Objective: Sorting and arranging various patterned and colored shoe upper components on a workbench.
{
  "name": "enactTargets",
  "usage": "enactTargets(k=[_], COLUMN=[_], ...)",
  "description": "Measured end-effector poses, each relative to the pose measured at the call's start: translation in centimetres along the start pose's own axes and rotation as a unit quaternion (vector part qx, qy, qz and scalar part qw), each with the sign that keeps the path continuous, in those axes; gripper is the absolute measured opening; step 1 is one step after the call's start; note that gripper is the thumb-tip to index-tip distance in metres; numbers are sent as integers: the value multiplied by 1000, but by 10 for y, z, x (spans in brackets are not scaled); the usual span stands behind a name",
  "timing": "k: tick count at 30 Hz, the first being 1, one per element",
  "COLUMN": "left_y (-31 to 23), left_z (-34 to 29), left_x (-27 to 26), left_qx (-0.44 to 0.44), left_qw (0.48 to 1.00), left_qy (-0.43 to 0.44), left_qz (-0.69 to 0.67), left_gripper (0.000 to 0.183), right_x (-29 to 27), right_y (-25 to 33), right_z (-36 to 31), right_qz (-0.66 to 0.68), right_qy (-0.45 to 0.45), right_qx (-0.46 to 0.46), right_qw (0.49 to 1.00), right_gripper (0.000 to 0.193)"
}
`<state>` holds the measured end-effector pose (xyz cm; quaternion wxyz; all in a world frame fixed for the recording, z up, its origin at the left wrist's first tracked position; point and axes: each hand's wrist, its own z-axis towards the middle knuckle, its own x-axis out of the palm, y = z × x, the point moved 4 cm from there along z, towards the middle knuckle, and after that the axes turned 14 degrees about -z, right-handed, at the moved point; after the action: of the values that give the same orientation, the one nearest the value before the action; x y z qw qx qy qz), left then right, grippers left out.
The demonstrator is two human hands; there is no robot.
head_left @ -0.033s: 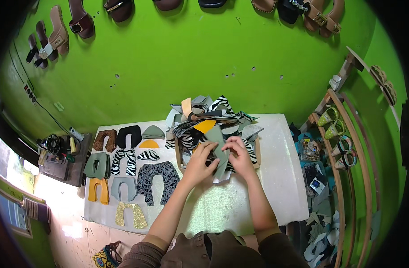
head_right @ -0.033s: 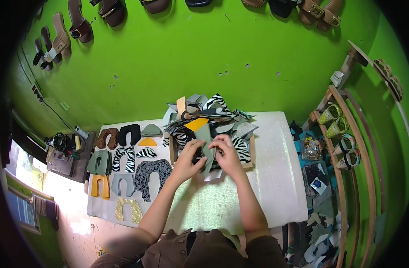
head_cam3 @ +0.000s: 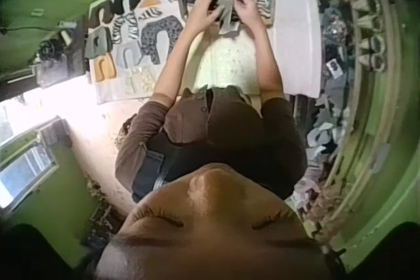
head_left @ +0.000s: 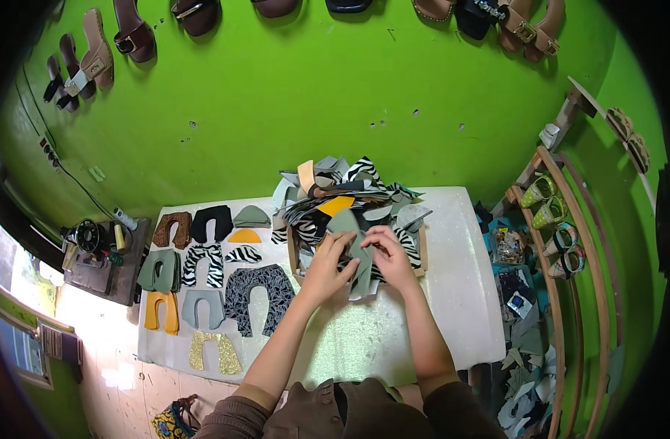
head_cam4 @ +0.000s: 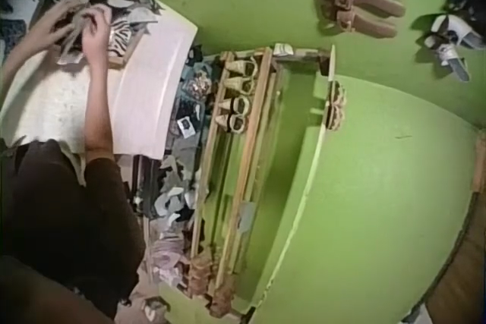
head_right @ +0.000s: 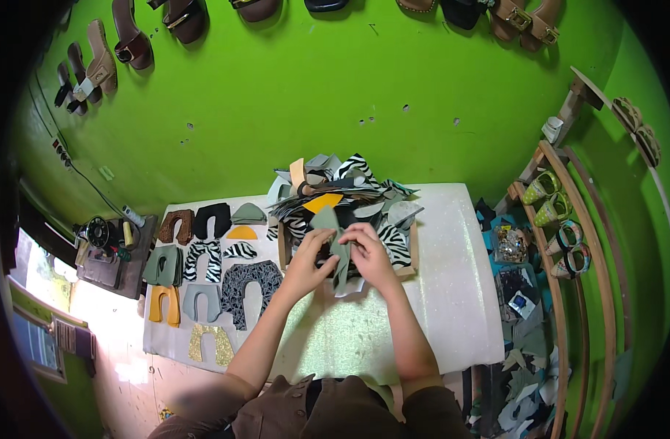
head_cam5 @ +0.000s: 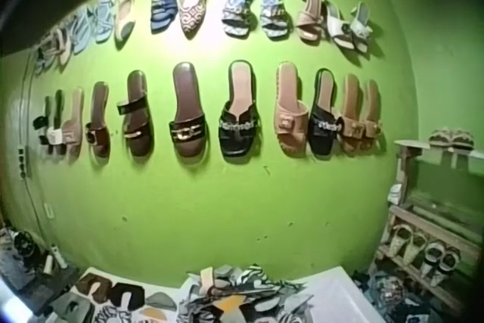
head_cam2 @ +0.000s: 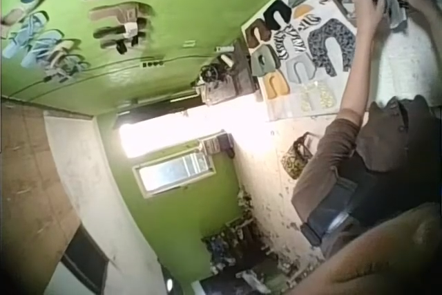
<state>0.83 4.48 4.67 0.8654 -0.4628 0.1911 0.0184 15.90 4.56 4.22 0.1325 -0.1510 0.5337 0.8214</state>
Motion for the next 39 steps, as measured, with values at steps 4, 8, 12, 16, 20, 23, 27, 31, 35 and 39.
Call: enactTargets(k=[4,8,12,16,20,23,27,31,35,39], left_y=[9,14,15,20,25,34,43,39,24,9], left_z=[-6,-12,-12,-12,-13,-15,-17,-16,-12,-4], left_x=[2,7,4,1,-2,-3,-13,-18,-15,-21], left_qx=[-76,-31,-68,-138,-118,-161,-171,-137,-106,-45], left_qw=[996,999,996,985,984,976,972,981,988,992], left_qy=[-3,6,-14,-29,-70,-83,-140,-136,-115,-86], left_qz=[-41,-3,-56,-96,-114,-124,-77,23,-11,-80], left_gripper=[44,47,43,35,31,28,27,31,36,42], right_x=[14,29,26,22,23,16,-1,-15,-15,-8], right_y=[-8,-16,-26,-22,-27,-36,-35,-23,4,39], right_z=[-6,-14,-16,-19,-28,-30,-24,-9,10,27], right_qz=[87,178,262,204,157,184,229,323,363,373], right_qy=[79,64,44,78,96,58,-39,-60,-25,38], right_qx=[35,107,148,179,225,203,208,202,156,95], right_qw=[992,976,953,959,957,960,950,922,918,922], right_gripper=[23,31,33,25,21,13,8,6,7,8])
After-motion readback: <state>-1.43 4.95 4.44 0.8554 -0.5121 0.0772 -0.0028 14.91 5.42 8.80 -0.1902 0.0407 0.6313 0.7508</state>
